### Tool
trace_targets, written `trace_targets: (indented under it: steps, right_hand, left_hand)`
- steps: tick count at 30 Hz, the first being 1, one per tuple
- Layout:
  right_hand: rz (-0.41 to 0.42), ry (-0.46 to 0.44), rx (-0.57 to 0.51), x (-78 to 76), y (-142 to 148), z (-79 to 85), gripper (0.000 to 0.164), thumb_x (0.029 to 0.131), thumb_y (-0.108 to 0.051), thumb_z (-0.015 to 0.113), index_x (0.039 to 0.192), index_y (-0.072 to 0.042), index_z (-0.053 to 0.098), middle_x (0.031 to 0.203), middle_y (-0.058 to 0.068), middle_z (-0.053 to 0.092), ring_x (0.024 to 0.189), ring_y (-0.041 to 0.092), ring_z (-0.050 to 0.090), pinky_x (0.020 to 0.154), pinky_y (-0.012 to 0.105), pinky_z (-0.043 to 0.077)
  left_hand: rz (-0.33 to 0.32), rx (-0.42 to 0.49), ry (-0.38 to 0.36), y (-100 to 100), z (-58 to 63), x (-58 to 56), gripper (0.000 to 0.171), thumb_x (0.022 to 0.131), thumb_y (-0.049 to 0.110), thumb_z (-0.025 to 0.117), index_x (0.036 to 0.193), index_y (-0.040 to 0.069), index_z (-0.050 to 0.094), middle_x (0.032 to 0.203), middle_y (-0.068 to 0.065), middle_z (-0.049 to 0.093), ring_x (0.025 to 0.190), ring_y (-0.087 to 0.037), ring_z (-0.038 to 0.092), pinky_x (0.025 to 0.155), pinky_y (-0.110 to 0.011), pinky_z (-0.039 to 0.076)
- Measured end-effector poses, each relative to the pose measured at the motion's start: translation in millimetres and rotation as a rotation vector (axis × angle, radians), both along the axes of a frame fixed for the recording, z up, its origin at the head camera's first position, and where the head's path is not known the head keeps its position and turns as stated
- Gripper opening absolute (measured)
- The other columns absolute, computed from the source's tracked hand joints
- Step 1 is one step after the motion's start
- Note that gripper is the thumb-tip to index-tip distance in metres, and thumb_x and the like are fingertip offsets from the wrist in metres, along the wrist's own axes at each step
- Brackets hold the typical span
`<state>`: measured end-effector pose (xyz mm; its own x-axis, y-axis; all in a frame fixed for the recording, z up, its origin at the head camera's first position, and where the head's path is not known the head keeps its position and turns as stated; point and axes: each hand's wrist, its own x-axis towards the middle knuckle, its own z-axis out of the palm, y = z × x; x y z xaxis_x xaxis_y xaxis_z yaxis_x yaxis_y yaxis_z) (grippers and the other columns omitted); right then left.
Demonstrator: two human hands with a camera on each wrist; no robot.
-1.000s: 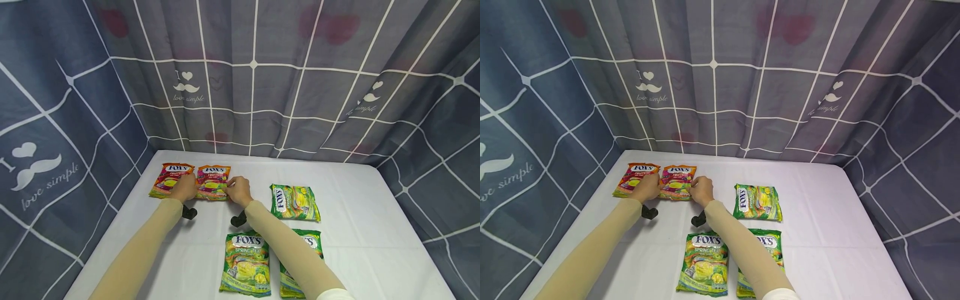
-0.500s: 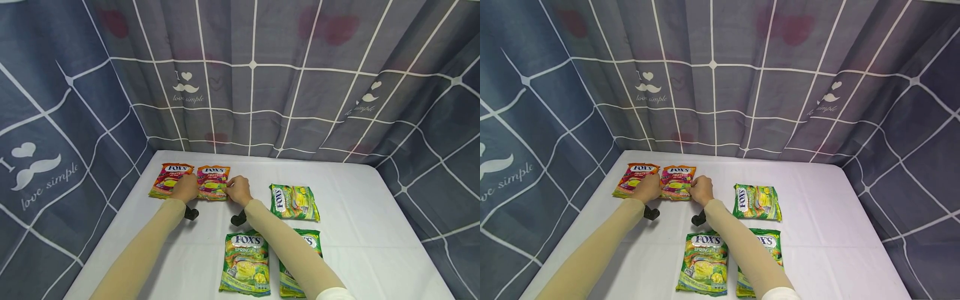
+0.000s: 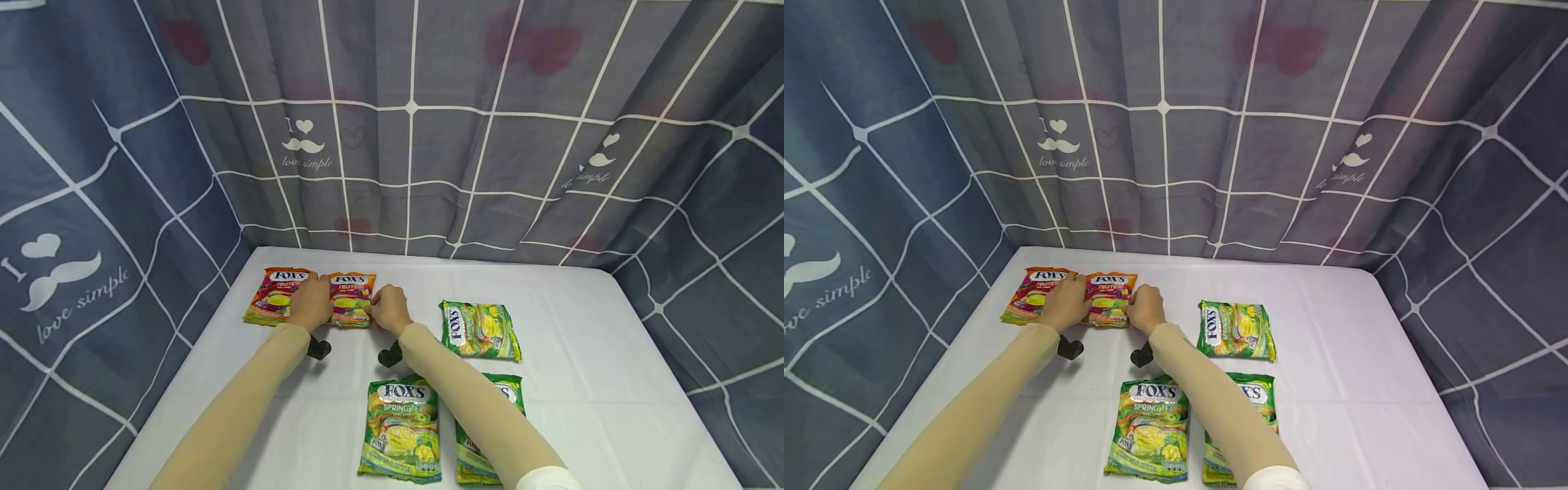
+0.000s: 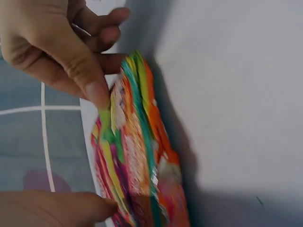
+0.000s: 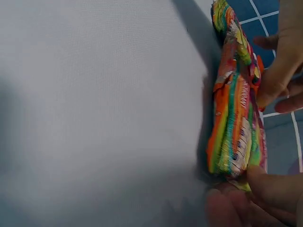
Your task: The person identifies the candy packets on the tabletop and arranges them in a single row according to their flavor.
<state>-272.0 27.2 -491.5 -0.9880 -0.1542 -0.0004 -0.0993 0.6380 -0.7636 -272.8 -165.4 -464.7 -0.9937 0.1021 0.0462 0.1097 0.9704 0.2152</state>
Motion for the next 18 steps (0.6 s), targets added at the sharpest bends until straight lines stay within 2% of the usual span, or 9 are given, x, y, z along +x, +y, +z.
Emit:
trace_targets:
  steps: [5,9,12,16,18]
  right_hand:
    - [0.046,0.032,0.07,2.9,14,7.2,0.022,0.099,-0.016,0.085,0.1,0.006,0.081,0.062,0.004,0.071,0.053,0.013,0.064,0.056,0.027,0.053]
    - [0.047,0.062,0.187,6.4,35,19.4,0.029,0.099,-0.027,0.086,0.106,0.001,0.083,0.085,0.007,0.078,0.071,0.016,0.069,0.067,0.034,0.058]
    - [0.041,0.1,0.232,10.6,53,32.8,0.031,0.098,-0.03,0.087,0.108,-0.001,0.083,0.097,0.01,0.079,0.079,0.019,0.071,0.072,0.037,0.059]
    - [0.025,0.131,0.224,17.7,80,50.0,0.031,0.097,-0.027,0.088,0.111,0.0,0.083,0.094,0.012,0.079,0.076,0.021,0.072,0.069,0.039,0.06]
    - [0.014,0.132,0.226,21.5,94,55.8,0.032,0.097,-0.027,0.087,0.114,0.0,0.083,0.093,0.011,0.079,0.074,0.02,0.071,0.067,0.038,0.059]
  left_hand:
    - [-0.073,0.044,0.037,14,6.1,2.3,0.041,0.097,0.011,0.082,0.128,-0.008,0.065,0.118,-0.025,0.064,0.103,-0.039,0.068,0.079,-0.054,0.063]
    - [-0.131,0.092,0.027,27,12.7,4.4,0.041,0.097,0.017,0.084,0.127,-0.005,0.066,0.118,-0.022,0.067,0.102,-0.037,0.07,0.083,-0.054,0.063]
    - [-0.159,0.149,0.019,38,18.0,6.5,0.039,0.098,0.021,0.084,0.125,-0.002,0.068,0.114,-0.018,0.069,0.091,-0.032,0.07,0.078,-0.051,0.061]
    - [-0.218,0.254,-0.016,54,23.0,9.0,0.035,0.102,0.023,0.081,0.123,-0.002,0.069,0.096,-0.011,0.068,0.074,-0.022,0.063,0.068,-0.041,0.054]
    - [-0.242,0.296,-0.034,62,24.7,10.7,0.035,0.102,0.025,0.08,0.123,-0.001,0.069,0.092,-0.008,0.066,0.073,-0.02,0.06,0.067,-0.038,0.051]
